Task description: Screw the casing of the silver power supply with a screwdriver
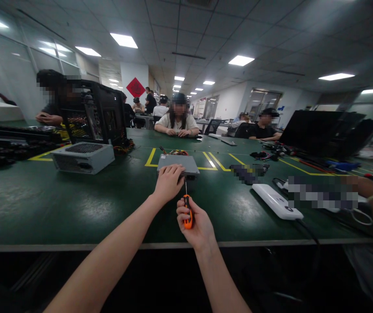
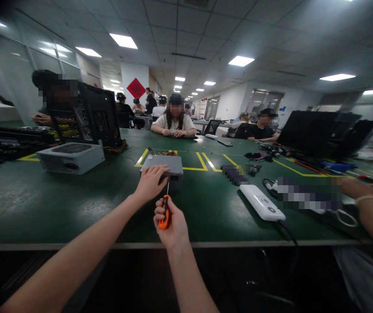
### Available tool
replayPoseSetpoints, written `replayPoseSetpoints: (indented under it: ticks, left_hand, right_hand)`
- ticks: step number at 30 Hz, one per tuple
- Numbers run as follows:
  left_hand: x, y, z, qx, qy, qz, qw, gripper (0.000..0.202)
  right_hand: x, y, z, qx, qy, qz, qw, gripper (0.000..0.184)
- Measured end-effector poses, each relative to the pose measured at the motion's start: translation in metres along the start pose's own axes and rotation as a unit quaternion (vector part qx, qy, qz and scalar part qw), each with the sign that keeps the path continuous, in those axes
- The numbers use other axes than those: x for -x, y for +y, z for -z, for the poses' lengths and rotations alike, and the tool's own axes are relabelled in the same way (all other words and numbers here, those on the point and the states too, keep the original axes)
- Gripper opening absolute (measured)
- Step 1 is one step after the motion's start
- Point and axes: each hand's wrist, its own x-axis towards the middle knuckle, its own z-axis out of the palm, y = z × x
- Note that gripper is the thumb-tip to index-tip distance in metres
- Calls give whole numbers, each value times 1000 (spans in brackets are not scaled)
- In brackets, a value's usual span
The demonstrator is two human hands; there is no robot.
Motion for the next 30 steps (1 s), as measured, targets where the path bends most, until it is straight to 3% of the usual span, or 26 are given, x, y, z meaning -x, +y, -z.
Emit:
replayPoseSetpoints:
  ticks: [30]
  left_hand:
    - [1,1,1,-3,5,-1,1000,28]
  right_hand:
    - [4,-1,0,6,-5,-1,1000,23]
